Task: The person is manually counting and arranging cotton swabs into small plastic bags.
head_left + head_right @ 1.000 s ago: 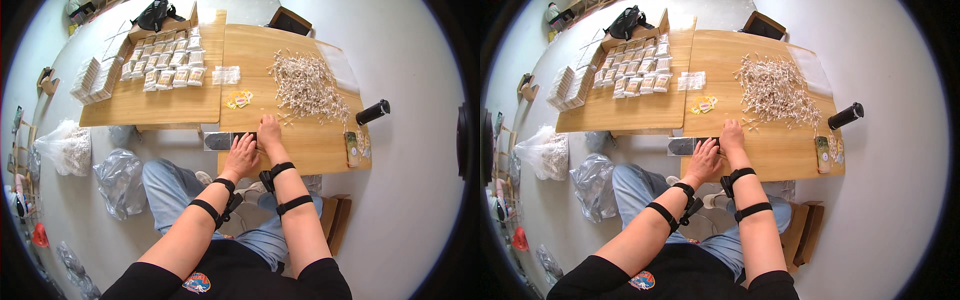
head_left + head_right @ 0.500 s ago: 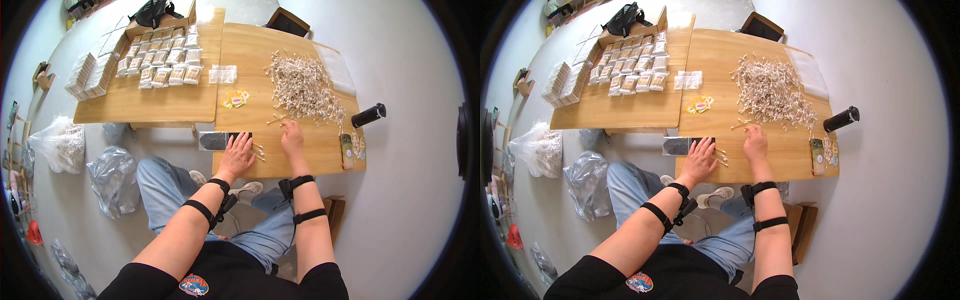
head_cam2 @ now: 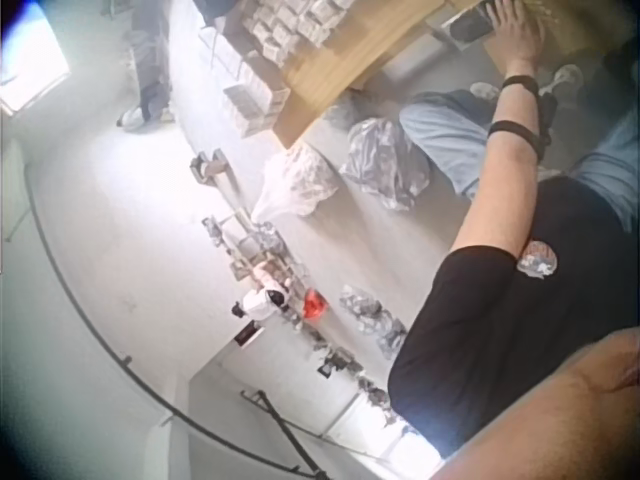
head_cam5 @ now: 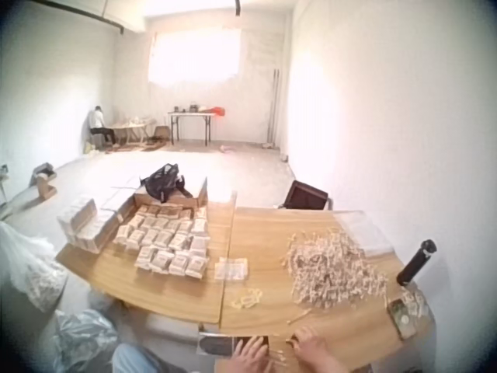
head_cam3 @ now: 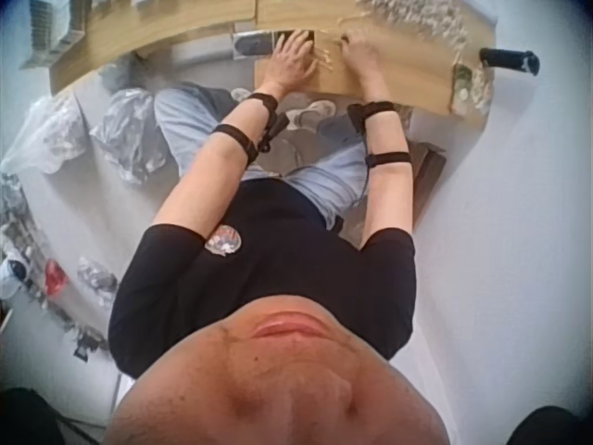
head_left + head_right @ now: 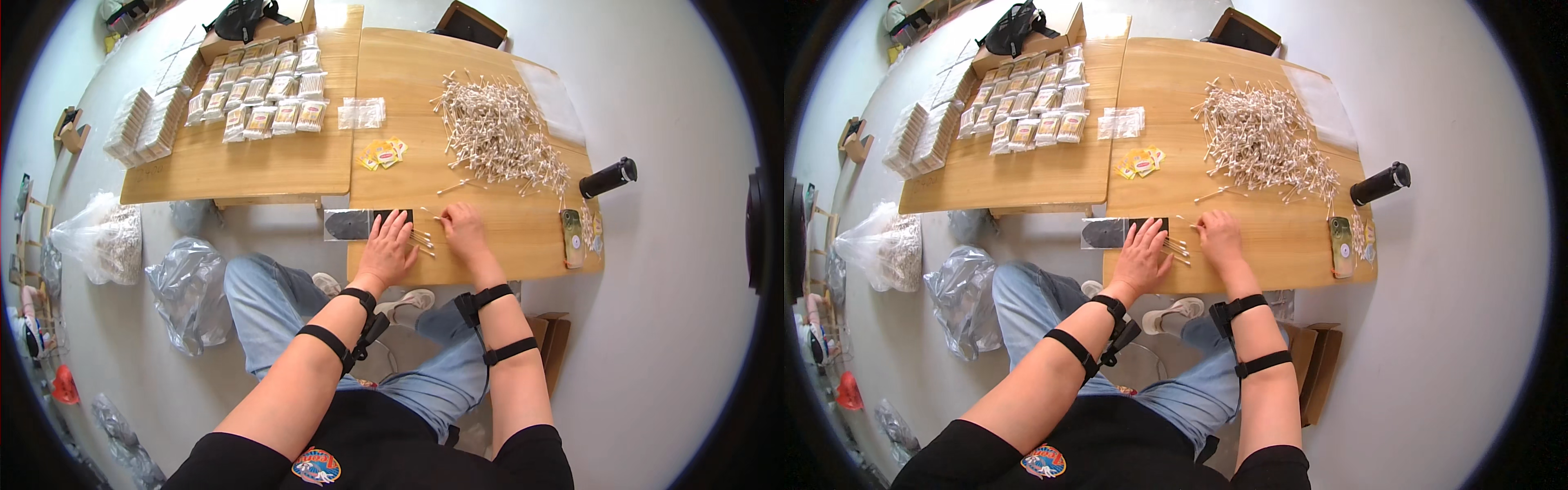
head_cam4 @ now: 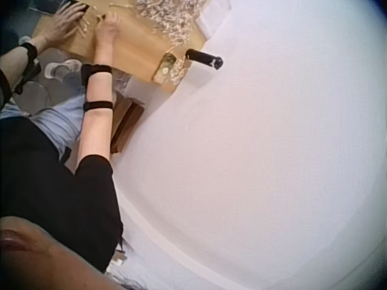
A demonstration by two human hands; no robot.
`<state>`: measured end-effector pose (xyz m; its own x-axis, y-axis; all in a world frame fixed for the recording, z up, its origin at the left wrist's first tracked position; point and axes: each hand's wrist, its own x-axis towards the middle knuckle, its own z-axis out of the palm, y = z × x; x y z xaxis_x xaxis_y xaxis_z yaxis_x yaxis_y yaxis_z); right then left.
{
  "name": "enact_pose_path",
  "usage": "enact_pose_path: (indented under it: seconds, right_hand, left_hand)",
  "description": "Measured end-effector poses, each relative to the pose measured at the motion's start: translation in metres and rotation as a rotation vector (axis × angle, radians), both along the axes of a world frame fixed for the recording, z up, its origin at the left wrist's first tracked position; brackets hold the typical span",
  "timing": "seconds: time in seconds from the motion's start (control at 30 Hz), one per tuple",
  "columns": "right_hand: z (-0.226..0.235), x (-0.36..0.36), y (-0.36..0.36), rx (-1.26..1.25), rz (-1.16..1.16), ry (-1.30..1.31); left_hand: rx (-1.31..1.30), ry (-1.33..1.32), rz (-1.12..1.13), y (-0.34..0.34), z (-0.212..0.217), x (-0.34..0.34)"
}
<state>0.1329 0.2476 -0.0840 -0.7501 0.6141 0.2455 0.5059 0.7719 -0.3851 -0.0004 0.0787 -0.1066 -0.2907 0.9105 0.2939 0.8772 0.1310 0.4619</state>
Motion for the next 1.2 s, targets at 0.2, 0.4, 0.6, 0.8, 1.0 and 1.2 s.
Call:
enact_pose_path:
  seconds: [0.2, 0.4, 0.6, 0.8, 1.0, 1.2]
  right_hand:
    - [0.001, -0.008, -0.011, -0.368, -0.174, 0.177]
    - [0.008, 0.009, 0.0, -0.03, -0.037, -0.06]
    - [-0.005, -0.006, 0.018, 0.042, -0.088, 0.112]
    - [0.006, -0.027, 0.044, 0.235, -0.094, -0.034]
    - [0.003, -0.02, 0.008, 0.042, -0.016, 0.005]
    - [-0.002, -0.003, 0.002, -0.106, -0.092, 0.056]
  left_hand:
    - [0.044, -0.032, 0.013, 0.003, -0.005, 0.003]
    - [0.024, -0.018, 0.025, 0.002, -0.007, 0.001]
    - [-0.056, 0.035, -0.026, 0.001, 0.004, 0.003]
    - [-0.053, 0.003, -0.031, 0.001, 0.0, 0.003]
    - [-0.047, -0.047, -0.061, 0.0, 0.003, 0.002]
    - [-0.006, -0.03, -0.13, -0.001, 0.0, 0.0]
